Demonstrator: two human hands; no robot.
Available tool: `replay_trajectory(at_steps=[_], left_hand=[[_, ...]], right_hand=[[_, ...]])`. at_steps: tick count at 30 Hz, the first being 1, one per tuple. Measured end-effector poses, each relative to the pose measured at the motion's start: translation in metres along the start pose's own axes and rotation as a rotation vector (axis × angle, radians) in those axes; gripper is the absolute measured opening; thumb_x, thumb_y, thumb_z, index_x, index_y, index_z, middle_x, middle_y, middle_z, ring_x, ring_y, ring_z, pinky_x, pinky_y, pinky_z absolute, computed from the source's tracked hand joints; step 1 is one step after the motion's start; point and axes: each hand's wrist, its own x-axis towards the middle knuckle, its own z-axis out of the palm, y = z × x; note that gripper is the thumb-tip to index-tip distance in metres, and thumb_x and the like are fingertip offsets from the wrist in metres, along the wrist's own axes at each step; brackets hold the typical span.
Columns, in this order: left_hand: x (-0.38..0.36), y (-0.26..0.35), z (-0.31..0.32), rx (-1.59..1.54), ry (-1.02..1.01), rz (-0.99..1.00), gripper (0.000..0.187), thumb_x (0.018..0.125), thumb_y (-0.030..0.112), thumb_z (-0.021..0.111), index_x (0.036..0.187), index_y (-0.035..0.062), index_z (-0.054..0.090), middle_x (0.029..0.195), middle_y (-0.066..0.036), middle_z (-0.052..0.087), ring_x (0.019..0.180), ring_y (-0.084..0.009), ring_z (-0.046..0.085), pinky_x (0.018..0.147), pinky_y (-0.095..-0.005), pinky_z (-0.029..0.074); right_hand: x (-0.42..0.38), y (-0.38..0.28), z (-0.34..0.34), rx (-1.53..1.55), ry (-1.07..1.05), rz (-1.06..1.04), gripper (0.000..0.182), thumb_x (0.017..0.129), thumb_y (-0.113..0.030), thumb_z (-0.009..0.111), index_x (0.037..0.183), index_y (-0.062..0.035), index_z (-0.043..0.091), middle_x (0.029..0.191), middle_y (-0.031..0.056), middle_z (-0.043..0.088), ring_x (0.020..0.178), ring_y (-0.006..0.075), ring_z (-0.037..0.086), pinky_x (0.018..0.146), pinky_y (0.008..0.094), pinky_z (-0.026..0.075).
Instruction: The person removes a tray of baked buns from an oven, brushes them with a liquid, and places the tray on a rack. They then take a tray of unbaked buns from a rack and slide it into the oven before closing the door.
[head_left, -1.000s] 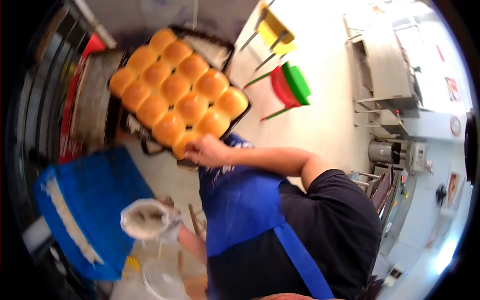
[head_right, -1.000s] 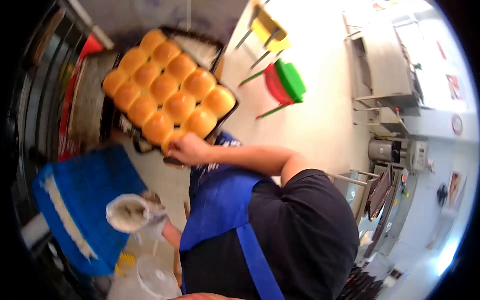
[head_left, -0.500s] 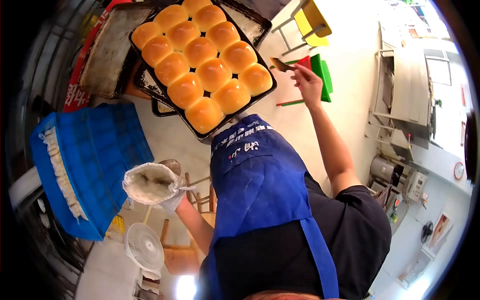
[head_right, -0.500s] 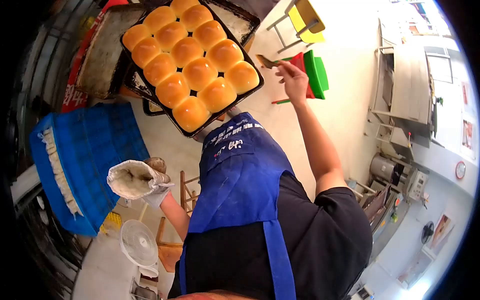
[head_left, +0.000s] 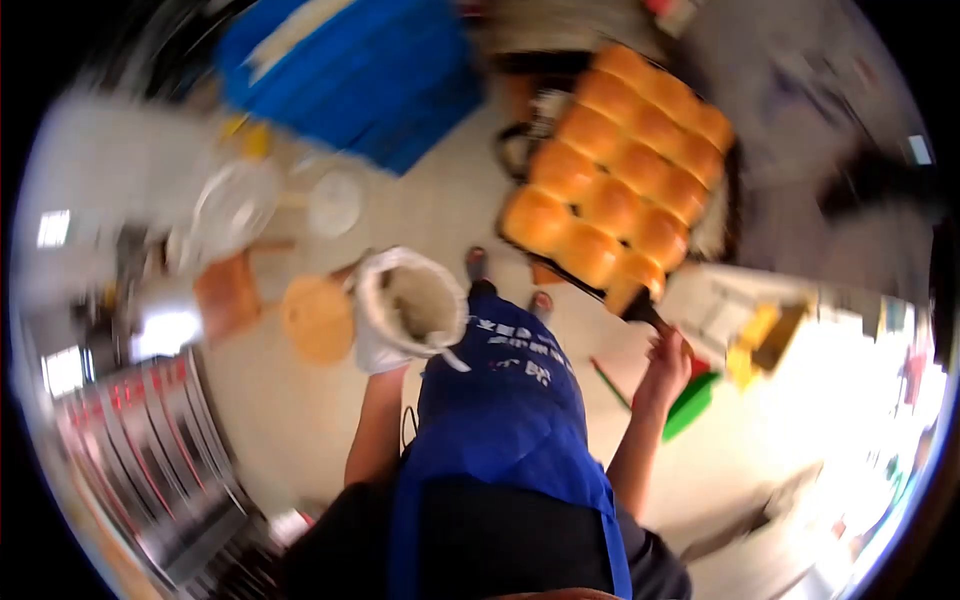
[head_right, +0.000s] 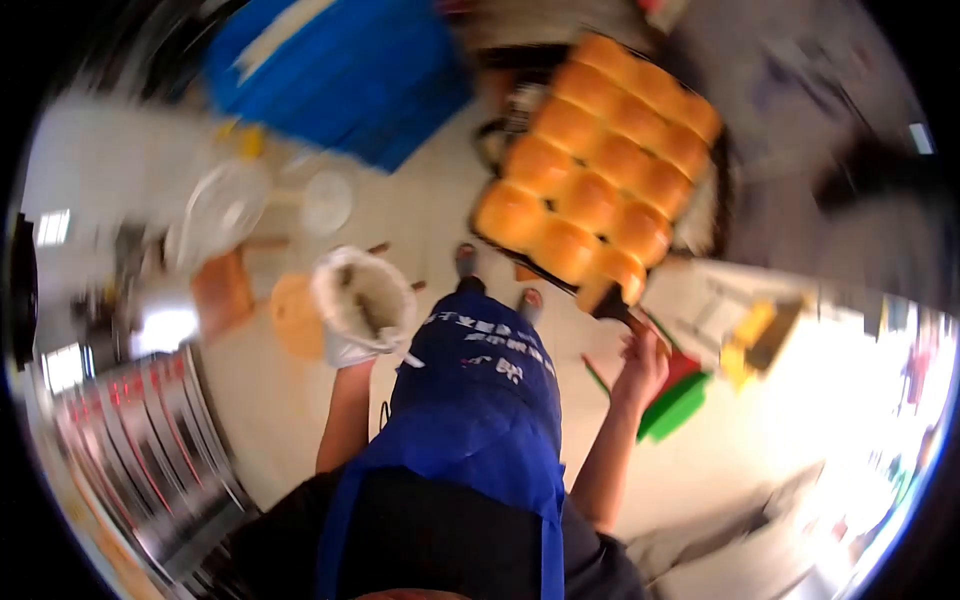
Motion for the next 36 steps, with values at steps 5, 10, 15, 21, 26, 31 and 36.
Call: replay_trajectory(at_steps=[5, 10, 15, 21, 26, 31, 36], left_hand=[[-0.102, 0.016, -0.056, -0.563, 0.432, -0.317, 0.052, 0.108, 0.017, 0.042, 0.156, 0.0010, 0.031, 0.162, -0.012, 0.034, 0.148, -0.0225, 0.034, 0.123, -0.0356, 0.027], [-0.160, 0.079, -0.094, -0.562, 0.765, -0.197, 0.051, 0.109, 0.020, 0.040, 0.156, 0.0012, 0.031, 0.160, -0.012, 0.036, 0.145, -0.0223, 0.038, 0.121, -0.0360, 0.031], [-0.268, 0.114, -0.174, -0.562, 1.136, -0.107, 0.051, 0.111, 0.023, 0.038, 0.157, 0.0013, 0.031, 0.158, -0.012, 0.039, 0.142, -0.0222, 0.042, 0.119, -0.0364, 0.035], [-0.413, 0.115, -0.322, -0.543, 1.318, -0.087, 0.052, 0.110, 0.028, 0.041, 0.155, 0.0028, 0.032, 0.152, -0.010, 0.044, 0.132, -0.0212, 0.049, 0.111, -0.0353, 0.042], [-0.462, 0.165, -0.434, -0.444, 1.330, 0.015, 0.048, 0.108, 0.034, 0.048, 0.145, 0.0047, 0.042, 0.123, -0.003, 0.057, 0.108, -0.0141, 0.058, 0.092, -0.0307, 0.051], [-0.419, 0.179, -0.534, -0.421, 1.421, 0.036, 0.029, 0.106, 0.040, 0.053, 0.114, 0.0119, 0.056, 0.085, 0.005, 0.055, 0.072, -0.0070, 0.055, 0.064, -0.0256, 0.051], [-0.356, 0.177, -0.631, -0.845, 0.998, 0.087, 0.031, 0.105, 0.046, 0.051, 0.104, 0.0156, 0.057, 0.069, 0.002, 0.055, 0.060, -0.0131, 0.056, 0.058, -0.0268, 0.052]], right_hand=[[0.027, -0.020, 0.058, 0.584, -0.381, 0.261, 0.028, 0.105, -0.030, 0.055, 0.108, -0.0048, 0.068, 0.091, 0.0081, 0.073, 0.079, 0.0176, 0.066, 0.066, 0.0277, 0.052], [0.008, -0.016, 0.135, 0.660, -0.699, 0.430, 0.024, 0.103, -0.026, 0.054, 0.096, -0.0062, 0.067, 0.088, 0.0051, 0.070, 0.071, 0.0173, 0.057, 0.064, 0.0311, 0.048], [-0.088, 0.031, 0.223, 0.446, -0.850, 0.521, 0.025, 0.104, -0.025, 0.050, 0.092, -0.0080, 0.063, 0.082, 0.0021, 0.066, 0.068, 0.0137, 0.058, 0.060, 0.0295, 0.048], [-0.262, 0.109, 0.297, 0.342, -0.886, 0.567, 0.023, 0.102, -0.025, 0.056, 0.096, -0.0062, 0.067, 0.088, 0.0044, 0.068, 0.077, 0.0176, 0.058, 0.068, 0.0301, 0.047], [-0.357, 0.123, 0.345, 0.380, -1.005, 0.626, 0.020, 0.101, -0.020, 0.057, 0.101, -0.0054, 0.070, 0.093, 0.0046, 0.073, 0.075, 0.0190, 0.058, 0.069, 0.0296, 0.047], [-0.436, 0.121, 0.405, 0.384, -1.100, 0.585, 0.018, 0.102, -0.017, 0.051, 0.095, -0.0045, 0.061, 0.080, 0.0045, 0.060, 0.067, 0.0169, 0.050, 0.059, 0.0293, 0.040], [-0.480, 0.150, 0.458, 0.469, -0.995, 0.559, 0.019, 0.102, -0.017, 0.052, 0.094, -0.0039, 0.062, 0.080, 0.0045, 0.061, 0.066, 0.0161, 0.049, 0.058, 0.0281, 0.038]])
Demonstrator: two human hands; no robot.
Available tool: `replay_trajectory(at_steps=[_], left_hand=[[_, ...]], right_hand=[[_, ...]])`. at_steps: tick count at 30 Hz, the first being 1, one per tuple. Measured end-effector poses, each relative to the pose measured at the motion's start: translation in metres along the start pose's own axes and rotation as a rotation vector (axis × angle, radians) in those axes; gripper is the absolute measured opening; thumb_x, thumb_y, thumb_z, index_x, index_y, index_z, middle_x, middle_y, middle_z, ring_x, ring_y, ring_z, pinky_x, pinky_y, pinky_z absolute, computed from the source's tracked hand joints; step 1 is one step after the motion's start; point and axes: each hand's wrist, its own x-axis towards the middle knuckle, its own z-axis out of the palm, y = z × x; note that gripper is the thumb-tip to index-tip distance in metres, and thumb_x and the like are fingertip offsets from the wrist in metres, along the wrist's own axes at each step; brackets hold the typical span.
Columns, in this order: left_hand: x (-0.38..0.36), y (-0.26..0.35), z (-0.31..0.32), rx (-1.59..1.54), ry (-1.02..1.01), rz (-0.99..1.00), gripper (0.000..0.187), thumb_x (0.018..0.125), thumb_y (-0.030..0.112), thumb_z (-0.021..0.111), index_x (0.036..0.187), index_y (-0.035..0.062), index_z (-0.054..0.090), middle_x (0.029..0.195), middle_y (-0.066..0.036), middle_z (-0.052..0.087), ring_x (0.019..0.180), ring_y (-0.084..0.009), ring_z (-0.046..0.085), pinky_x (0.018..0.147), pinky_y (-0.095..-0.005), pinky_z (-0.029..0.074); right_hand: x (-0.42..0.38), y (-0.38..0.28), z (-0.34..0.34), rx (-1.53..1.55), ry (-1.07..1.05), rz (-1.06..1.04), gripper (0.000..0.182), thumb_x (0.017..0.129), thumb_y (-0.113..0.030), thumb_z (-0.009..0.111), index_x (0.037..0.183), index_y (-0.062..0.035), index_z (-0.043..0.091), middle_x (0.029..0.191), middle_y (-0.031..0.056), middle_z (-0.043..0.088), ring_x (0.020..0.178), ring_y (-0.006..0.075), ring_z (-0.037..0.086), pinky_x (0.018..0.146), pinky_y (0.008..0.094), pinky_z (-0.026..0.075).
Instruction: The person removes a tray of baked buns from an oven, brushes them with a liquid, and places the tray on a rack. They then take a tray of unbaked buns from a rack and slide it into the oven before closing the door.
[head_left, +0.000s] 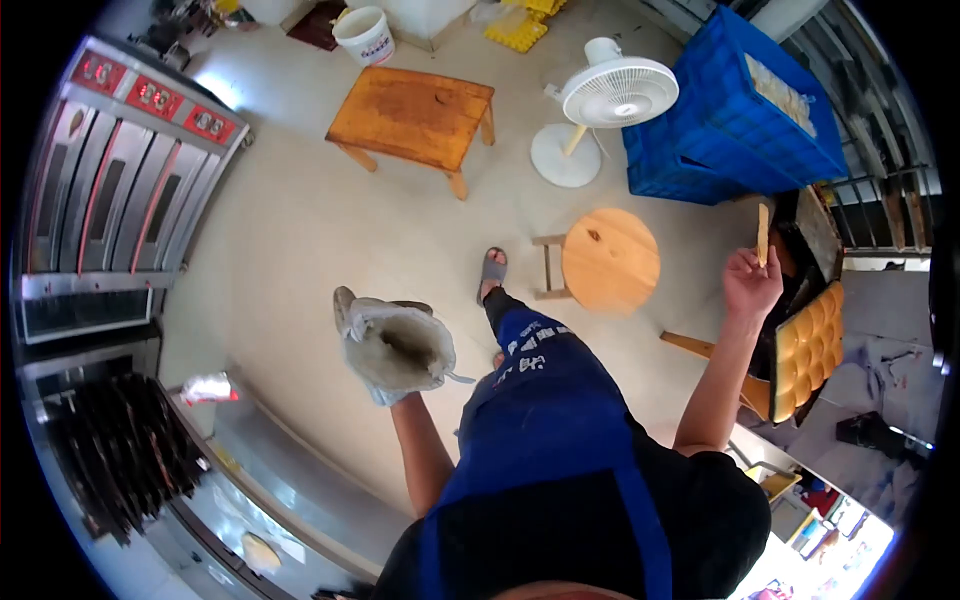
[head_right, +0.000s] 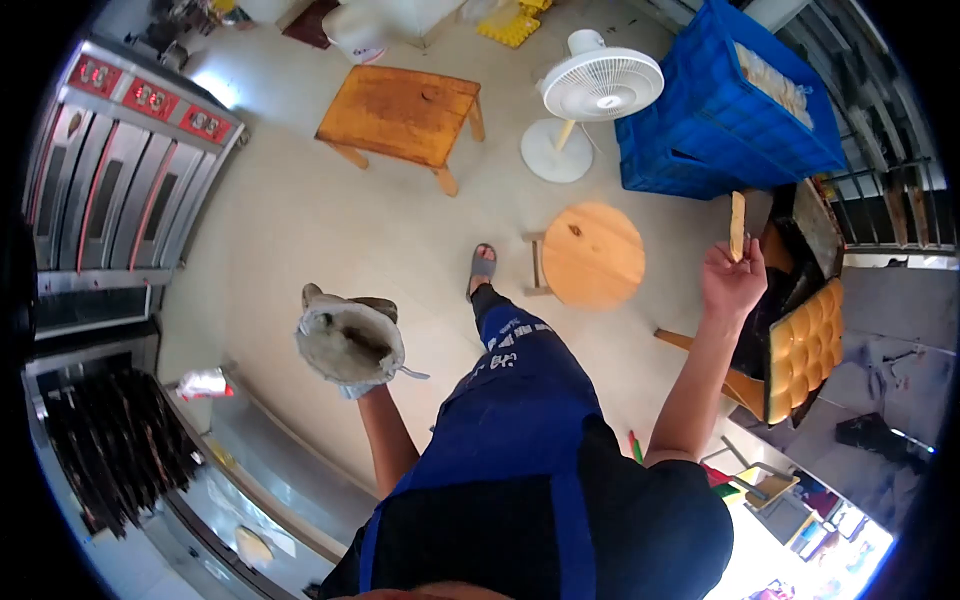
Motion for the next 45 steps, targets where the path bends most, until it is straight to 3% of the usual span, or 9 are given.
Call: replay_trajectory(at_steps=[4, 8, 10, 13, 20, 24, 30, 35, 45], left_hand=[[0.113, -0.004, 0.001, 1.375, 0.016, 0.680, 0.032, 0.105, 0.047, 0.053, 0.091, 0.0173, 0.055, 0.067, 0.003, 0.052, 0.059, -0.0128, 0.051, 0.055, -0.0257, 0.046], [0.212, 0.015, 0.055, 1.632, -0.234, 1.210, 0.036, 0.087, 0.039, 0.071, 0.094, 0.0116, 0.049, 0.080, 0.001, 0.047, 0.071, -0.0177, 0.046, 0.064, -0.0254, 0.042], [0.250, 0.000, 0.026, 1.638, -0.170, 1.019, 0.042, 0.078, 0.031, 0.075, 0.106, 0.0113, 0.052, 0.086, 0.000, 0.052, 0.076, -0.0155, 0.051, 0.067, -0.0271, 0.047], [0.337, -0.026, 0.002, 0.622, -0.256, 0.072, 0.055, 0.084, 0.021, 0.075, 0.133, 0.0121, 0.052, 0.112, -0.005, 0.063, 0.092, -0.0195, 0.063, 0.080, -0.0341, 0.056], [0.519, -0.118, 0.129, 0.943, -0.492, 0.349, 0.084, 0.076, 0.015, 0.080, 0.146, 0.0106, 0.035, 0.125, -0.005, 0.052, 0.101, -0.0174, 0.060, 0.087, -0.0323, 0.054], [0.620, -0.180, 0.151, 0.913, -0.397, 0.014, 0.096, 0.070, 0.013, 0.085, 0.150, 0.0107, 0.032, 0.127, -0.005, 0.055, 0.110, -0.0179, 0.058, 0.095, -0.0330, 0.052], [0.701, -0.199, 0.272, 0.998, -0.660, 0.456, 0.078, 0.078, 0.021, 0.079, 0.144, 0.0115, 0.039, 0.121, -0.006, 0.056, 0.100, -0.0176, 0.060, 0.084, -0.0314, 0.056], [0.731, -0.187, 0.277, 1.206, -0.577, -0.061, 0.107, 0.062, 0.040, 0.084, 0.150, 0.0051, 0.034, 0.139, -0.011, 0.048, 0.122, -0.0234, 0.053, 0.102, -0.0369, 0.048], [0.820, -0.246, 0.268, 1.012, -0.426, -0.189, 0.100, 0.066, 0.035, 0.083, 0.150, 0.0067, 0.036, 0.137, -0.010, 0.051, 0.119, -0.0224, 0.055, 0.099, -0.0366, 0.049]], right_hand=[[0.054, 0.035, 0.010, 0.057, -0.087, -0.096, 0.019, 0.102, -0.017, 0.052, 0.095, -0.0035, 0.064, 0.080, 0.0038, 0.063, 0.064, 0.0149, 0.049, 0.058, 0.0277, 0.036], [0.092, 0.066, 0.049, 0.125, -0.033, -0.160, 0.020, 0.102, -0.017, 0.053, 0.095, -0.0040, 0.066, 0.084, 0.0043, 0.067, 0.064, 0.0148, 0.050, 0.058, 0.0286, 0.037], [0.102, 0.073, 0.070, 0.096, 0.036, -0.250, 0.018, 0.102, -0.019, 0.055, 0.095, -0.0057, 0.066, 0.087, 0.0034, 0.069, 0.066, 0.0146, 0.052, 0.060, 0.0288, 0.040], [0.132, 0.065, 0.075, 0.013, 0.000, -0.257, 0.015, 0.100, -0.019, 0.060, 0.094, -0.0093, 0.069, 0.095, 0.0011, 0.072, 0.074, 0.0132, 0.060, 0.061, 0.0281, 0.045], [0.201, 0.083, 0.160, -0.013, 0.029, -0.418, 0.026, 0.105, -0.019, 0.050, 0.111, -0.0007, 0.068, 0.107, 0.0131, 0.075, 0.090, 0.0204, 0.073, 0.071, 0.0280, 0.058], [0.247, 0.090, 0.189, -0.048, 0.166, -0.468, 0.039, 0.107, -0.023, 0.045, 0.135, 0.0002, 0.058, 0.129, 0.0161, 0.068, 0.092, 0.0215, 0.074, 0.071, 0.0287, 0.059], [0.333, 0.072, 0.258, -0.067, 0.219, -0.560, 0.034, 0.106, -0.018, 0.047, 0.135, -0.0011, 0.056, 0.131, 0.0146, 0.067, 0.084, 0.0190, 0.072, 0.063, 0.0249, 0.059], [0.407, 0.060, 0.249, -0.112, 0.207, -0.351, 0.027, 0.104, -0.016, 0.055, 0.127, -0.0022, 0.061, 0.112, 0.0128, 0.074, 0.075, 0.0153, 0.068, 0.056, 0.0226, 0.053], [0.657, 0.021, 0.300, -0.410, 0.144, -0.298, 0.032, 0.106, -0.019, 0.051, 0.134, -0.0059, 0.057, 0.129, 0.0106, 0.068, 0.097, 0.0198, 0.069, 0.069, 0.0251, 0.054]])
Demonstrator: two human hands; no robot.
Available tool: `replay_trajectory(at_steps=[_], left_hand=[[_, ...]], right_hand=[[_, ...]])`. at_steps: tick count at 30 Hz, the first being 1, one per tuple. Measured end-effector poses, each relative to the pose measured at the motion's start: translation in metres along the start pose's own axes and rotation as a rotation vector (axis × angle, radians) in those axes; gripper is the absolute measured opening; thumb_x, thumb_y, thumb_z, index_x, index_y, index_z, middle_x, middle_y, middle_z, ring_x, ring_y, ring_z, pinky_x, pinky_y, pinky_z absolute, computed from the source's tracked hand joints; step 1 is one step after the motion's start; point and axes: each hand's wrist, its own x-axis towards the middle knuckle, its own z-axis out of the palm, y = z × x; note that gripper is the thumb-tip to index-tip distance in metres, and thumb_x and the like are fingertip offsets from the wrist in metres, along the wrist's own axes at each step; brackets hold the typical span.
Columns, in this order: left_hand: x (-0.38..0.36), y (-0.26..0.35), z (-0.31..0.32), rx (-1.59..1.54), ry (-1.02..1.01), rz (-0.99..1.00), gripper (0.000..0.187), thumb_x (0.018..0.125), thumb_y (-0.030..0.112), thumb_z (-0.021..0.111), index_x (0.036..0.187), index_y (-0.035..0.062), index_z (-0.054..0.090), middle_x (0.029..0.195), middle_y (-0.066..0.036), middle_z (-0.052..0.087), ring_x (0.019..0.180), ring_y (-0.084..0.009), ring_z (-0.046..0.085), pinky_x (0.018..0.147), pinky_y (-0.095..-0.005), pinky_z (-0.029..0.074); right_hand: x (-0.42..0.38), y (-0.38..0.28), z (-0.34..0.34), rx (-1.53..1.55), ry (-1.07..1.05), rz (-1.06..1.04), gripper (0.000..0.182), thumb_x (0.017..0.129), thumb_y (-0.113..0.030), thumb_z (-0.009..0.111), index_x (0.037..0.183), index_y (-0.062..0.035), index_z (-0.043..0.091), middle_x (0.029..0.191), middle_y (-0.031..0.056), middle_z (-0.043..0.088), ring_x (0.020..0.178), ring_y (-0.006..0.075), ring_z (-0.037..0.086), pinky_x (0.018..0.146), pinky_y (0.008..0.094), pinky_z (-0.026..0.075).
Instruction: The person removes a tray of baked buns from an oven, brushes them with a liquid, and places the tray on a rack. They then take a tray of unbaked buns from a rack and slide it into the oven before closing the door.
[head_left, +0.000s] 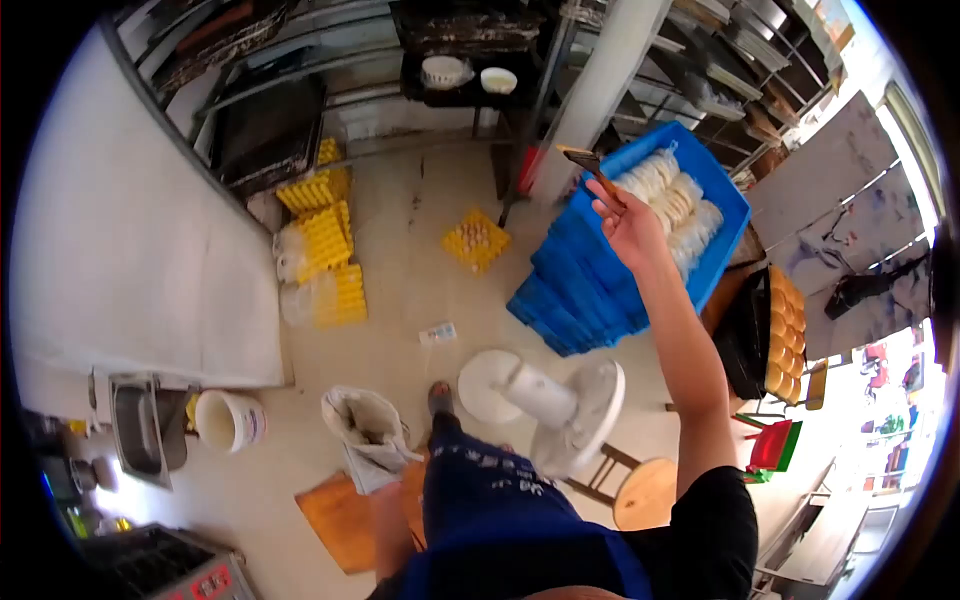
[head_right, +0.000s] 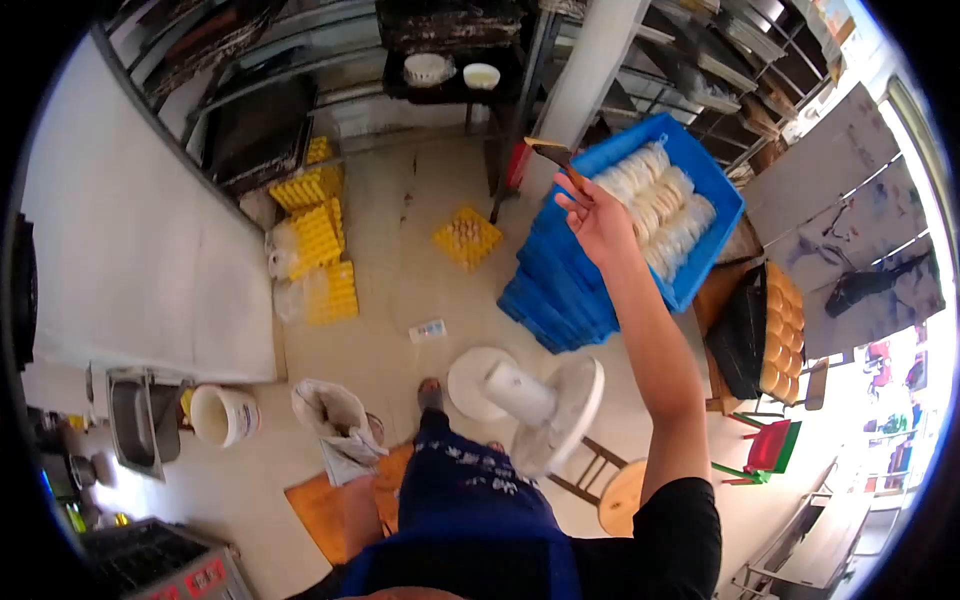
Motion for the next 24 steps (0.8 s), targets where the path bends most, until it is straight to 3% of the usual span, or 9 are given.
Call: replay_trajectory(at_steps=[6, 11, 13, 14, 15, 17, 19, 22, 24], left_hand=[[0.101, -0.004, 0.019, 0.031, -0.025, -0.063, 0.095, 0.071, 0.035, 0.079, 0.150, 0.0061, 0.035, 0.136, -0.010, 0.053, 0.119, -0.0215, 0.056, 0.098, -0.0360, 0.050], [0.146, 0.015, -0.002, 0.099, -0.042, -0.143, 0.091, 0.075, 0.035, 0.076, 0.151, 0.0057, 0.035, 0.135, -0.009, 0.054, 0.118, -0.0210, 0.056, 0.097, -0.0356, 0.050], [0.143, 0.073, 0.020, 0.332, -0.016, 0.213, 0.072, 0.087, 0.035, 0.072, 0.147, 0.0122, 0.039, 0.135, -0.005, 0.051, 0.119, -0.0189, 0.055, 0.099, -0.0326, 0.050], [0.151, 0.028, -0.005, 0.202, 0.031, 0.120, 0.047, 0.102, 0.040, 0.056, 0.140, 0.0146, 0.046, 0.131, -0.002, 0.053, 0.115, -0.0183, 0.055, 0.094, -0.0317, 0.051], [0.159, 0.020, -0.020, 0.205, 0.034, 0.117, 0.047, 0.102, 0.040, 0.056, 0.140, 0.0146, 0.046, 0.131, -0.002, 0.053, 0.115, -0.0183, 0.055, 0.094, -0.0317, 0.051], [0.172, 0.009, -0.036, -0.570, 0.215, -0.434, 0.039, 0.106, 0.047, 0.047, 0.130, 0.0164, 0.053, 0.123, 0.000, 0.057, 0.107, -0.0173, 0.057, 0.087, -0.0315, 0.051], [0.176, 0.043, -0.006, -0.568, 0.339, -0.446, 0.038, 0.105, 0.050, 0.048, 0.121, 0.0174, 0.056, 0.111, 0.001, 0.059, 0.098, -0.0159, 0.058, 0.081, -0.0316, 0.051], [0.185, 0.041, 0.000, -0.527, 0.191, -0.419, 0.038, 0.104, 0.053, 0.048, 0.116, 0.0182, 0.058, 0.103, 0.003, 0.060, 0.093, -0.0152, 0.058, 0.080, -0.0308, 0.050], [0.191, 0.024, -0.002, -0.682, 0.168, -0.576, 0.033, 0.102, 0.046, 0.055, 0.114, 0.0158, 0.057, 0.099, 0.001, 0.059, 0.092, -0.0157, 0.057, 0.080, -0.0302, 0.050]], right_hand=[[0.244, 0.012, 0.045, -0.064, 0.048, -0.057, 0.030, 0.107, -0.020, 0.048, 0.133, -0.0063, 0.055, 0.134, 0.0098, 0.063, 0.104, 0.0254, 0.068, 0.072, 0.0298, 0.056], [0.392, 0.042, 0.061, -0.060, 0.178, -0.080, 0.026, 0.108, -0.019, 0.048, 0.129, -0.0059, 0.055, 0.130, 0.0117, 0.064, 0.104, 0.0286, 0.069, 0.070, 0.0330, 0.057], [0.432, 0.048, 0.062, -0.131, 0.193, -0.083, 0.025, 0.108, -0.018, 0.048, 0.127, -0.0043, 0.054, 0.126, 0.0124, 0.064, 0.101, 0.0303, 0.070, 0.069, 0.0333, 0.057], [0.446, 0.051, 0.062, -0.148, 0.200, -0.076, 0.025, 0.108, -0.019, 0.048, 0.126, -0.0029, 0.054, 0.126, 0.0121, 0.064, 0.102, 0.0309, 0.071, 0.068, 0.0327, 0.057], [0.458, 0.054, 0.061, -0.147, 0.200, -0.070, 0.025, 0.108, -0.019, 0.048, 0.126, -0.0029, 0.054, 0.126, 0.0121, 0.064, 0.102, 0.0309, 0.071, 0.068, 0.0327, 0.057], [0.477, 0.058, 0.059, -0.166, 0.251, -0.100, 0.025, 0.108, -0.019, 0.047, 0.125, -0.0011, 0.054, 0.125, 0.0120, 0.064, 0.103, 0.0317, 0.071, 0.067, 0.0323, 0.057], [0.488, 0.060, 0.063, -0.203, 0.268, -0.083, 0.029, 0.109, -0.019, 0.046, 0.129, 0.0011, 0.051, 0.126, 0.0145, 0.064, 0.105, 0.0331, 0.071, 0.066, 0.0332, 0.057], [0.498, 0.059, 0.055, -0.258, 0.226, 0.001, 0.042, 0.109, -0.022, 0.046, 0.141, 0.0042, 0.040, 0.130, 0.0219, 0.061, 0.107, 0.0354, 0.070, 0.070, 0.0363, 0.059], [0.490, 0.057, 0.055, -0.218, 0.195, 0.030, 0.044, 0.109, -0.024, 0.047, 0.141, 0.0040, 0.040, 0.129, 0.0220, 0.062, 0.107, 0.0354, 0.070, 0.072, 0.0372, 0.059]])
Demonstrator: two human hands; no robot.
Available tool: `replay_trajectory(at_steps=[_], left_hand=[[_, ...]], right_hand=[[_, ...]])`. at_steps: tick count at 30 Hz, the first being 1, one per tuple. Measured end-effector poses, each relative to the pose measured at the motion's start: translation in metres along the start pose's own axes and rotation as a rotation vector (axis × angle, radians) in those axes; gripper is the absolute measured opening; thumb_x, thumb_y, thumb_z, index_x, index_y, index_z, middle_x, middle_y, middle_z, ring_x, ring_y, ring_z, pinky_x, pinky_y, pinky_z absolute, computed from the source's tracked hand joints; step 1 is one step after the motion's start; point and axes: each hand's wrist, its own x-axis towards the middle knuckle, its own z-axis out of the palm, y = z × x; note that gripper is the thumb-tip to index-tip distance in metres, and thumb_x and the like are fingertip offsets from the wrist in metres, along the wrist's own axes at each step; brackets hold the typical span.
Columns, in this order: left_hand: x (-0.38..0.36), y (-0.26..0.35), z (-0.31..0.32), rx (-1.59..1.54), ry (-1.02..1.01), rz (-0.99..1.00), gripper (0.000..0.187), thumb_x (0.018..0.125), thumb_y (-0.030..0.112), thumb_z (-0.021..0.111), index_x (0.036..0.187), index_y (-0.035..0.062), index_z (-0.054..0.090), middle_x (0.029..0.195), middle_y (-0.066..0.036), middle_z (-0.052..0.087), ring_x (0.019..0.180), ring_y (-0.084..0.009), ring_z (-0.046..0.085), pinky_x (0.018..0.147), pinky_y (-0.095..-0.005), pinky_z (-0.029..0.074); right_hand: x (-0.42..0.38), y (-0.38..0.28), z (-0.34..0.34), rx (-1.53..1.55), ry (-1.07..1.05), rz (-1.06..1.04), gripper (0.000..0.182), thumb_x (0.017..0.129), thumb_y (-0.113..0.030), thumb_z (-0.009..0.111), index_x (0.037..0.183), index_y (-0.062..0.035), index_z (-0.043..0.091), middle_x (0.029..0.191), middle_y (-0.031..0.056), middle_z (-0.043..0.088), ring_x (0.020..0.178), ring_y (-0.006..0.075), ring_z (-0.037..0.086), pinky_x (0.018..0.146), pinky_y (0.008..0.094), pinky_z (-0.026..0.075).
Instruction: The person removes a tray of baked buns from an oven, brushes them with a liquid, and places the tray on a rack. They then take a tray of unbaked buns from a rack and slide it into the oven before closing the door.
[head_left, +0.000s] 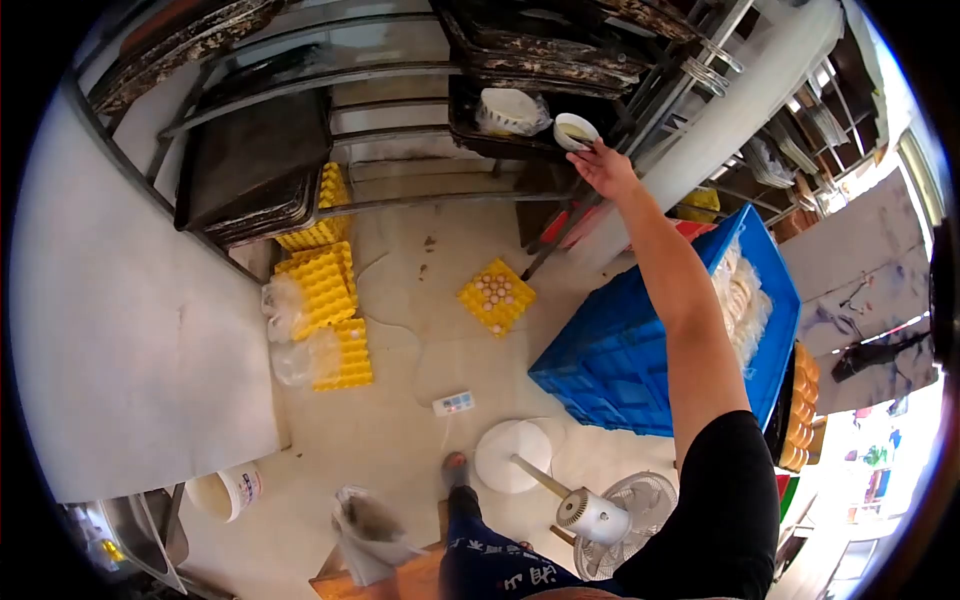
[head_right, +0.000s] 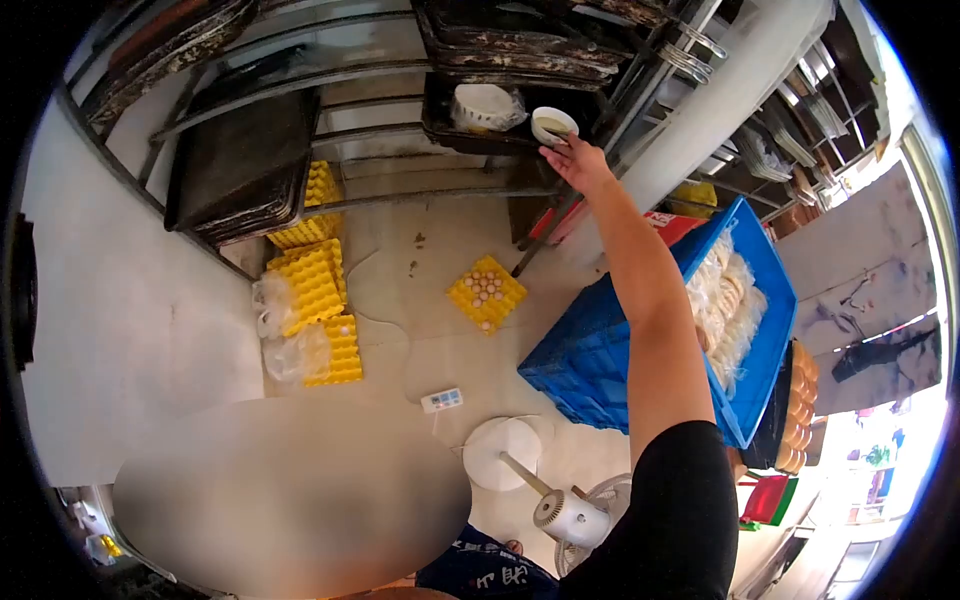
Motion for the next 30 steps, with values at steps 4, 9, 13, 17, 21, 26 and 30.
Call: replay_trajectory(at_steps=[4, 9, 13, 17, 21, 26, 30], left_hand=[[0.000, -0.024, -0.016, 1.019, -0.241, 0.469, 0.071, 0.093, 0.036, 0.062, 0.153, 0.0113, 0.034, 0.147, -0.005, 0.046, 0.126, -0.0248, 0.054, 0.102, -0.0378, 0.049], [-0.048, -0.008, 0.082, 1.451, -0.326, 1.027, 0.070, 0.089, 0.036, 0.068, 0.149, 0.0118, 0.039, 0.139, -0.006, 0.048, 0.126, -0.0246, 0.052, 0.106, -0.0389, 0.045], [-0.036, -0.013, 0.092, 0.443, -0.444, 0.156, 0.055, 0.097, 0.031, 0.060, 0.147, 0.0135, 0.045, 0.140, -0.006, 0.050, 0.128, -0.0231, 0.050, 0.108, -0.0389, 0.042], [-0.039, -0.040, 0.089, 0.610, -0.702, 0.323, 0.050, 0.102, 0.031, 0.051, 0.148, 0.0111, 0.045, 0.142, -0.005, 0.050, 0.127, -0.0203, 0.050, 0.109, -0.0383, 0.041], [-0.080, -0.076, 0.062, 0.685, -0.883, 0.506, 0.049, 0.103, 0.035, 0.047, 0.144, 0.0069, 0.047, 0.139, -0.006, 0.051, 0.122, -0.0202, 0.052, 0.107, -0.0389, 0.042], [-0.451, -0.221, 0.085, 0.772, -0.895, 0.086, 0.061, 0.100, 0.055, 0.046, 0.120, -0.0007, 0.061, 0.109, -0.015, 0.063, 0.096, -0.0274, 0.062, 0.088, -0.0420, 0.051], [-0.625, -0.330, 0.094, 0.937, -1.033, -0.271, 0.076, 0.098, 0.067, 0.046, 0.104, -0.0047, 0.069, 0.091, -0.019, 0.070, 0.080, -0.0317, 0.068, 0.077, -0.0438, 0.055]], right_hand=[[-0.073, 0.021, -0.011, -0.108, 0.038, -0.027, 0.042, 0.105, -0.030, 0.055, 0.135, -0.0002, 0.050, 0.116, 0.0191, 0.069, 0.099, 0.0316, 0.071, 0.075, 0.0358, 0.058], [-0.315, 0.037, -0.045, -0.440, -0.306, 0.165, 0.035, 0.101, -0.031, 0.064, 0.126, -0.0058, 0.064, 0.104, 0.0086, 0.073, 0.087, 0.0182, 0.071, 0.068, 0.0307, 0.057], [-0.498, 0.046, -0.103, -0.561, -0.251, -0.007, 0.025, 0.105, -0.018, 0.058, 0.121, -0.0013, 0.067, 0.104, 0.0087, 0.074, 0.084, 0.0124, 0.069, 0.069, 0.0281, 0.056], [-0.676, 0.029, -0.173, -0.393, -0.135, -0.218, 0.025, 0.104, -0.017, 0.059, 0.121, -0.0007, 0.067, 0.105, 0.0077, 0.074, 0.088, 0.0114, 0.068, 0.071, 0.0266, 0.054], [-0.841, 0.035, -0.269, -0.197, -0.112, -0.343, 0.033, 0.104, -0.025, 0.061, 0.125, -0.0002, 0.064, 0.106, 0.0071, 0.073, 0.090, 0.0114, 0.068, 0.074, 0.0266, 0.055], [-1.010, 0.095, -0.389, 0.013, -0.373, -0.349, 0.031, 0.103, -0.016, 0.059, 0.127, 0.0041, 0.063, 0.112, 0.0118, 0.072, 0.098, 0.0165, 0.069, 0.085, 0.0305, 0.054], [-1.114, 0.142, -0.438, 0.151, -0.150, -0.461, 0.028, 0.104, -0.016, 0.059, 0.125, 0.0010, 0.064, 0.116, 0.0095, 0.069, 0.105, 0.0159, 0.065, 0.093, 0.0324, 0.051]])
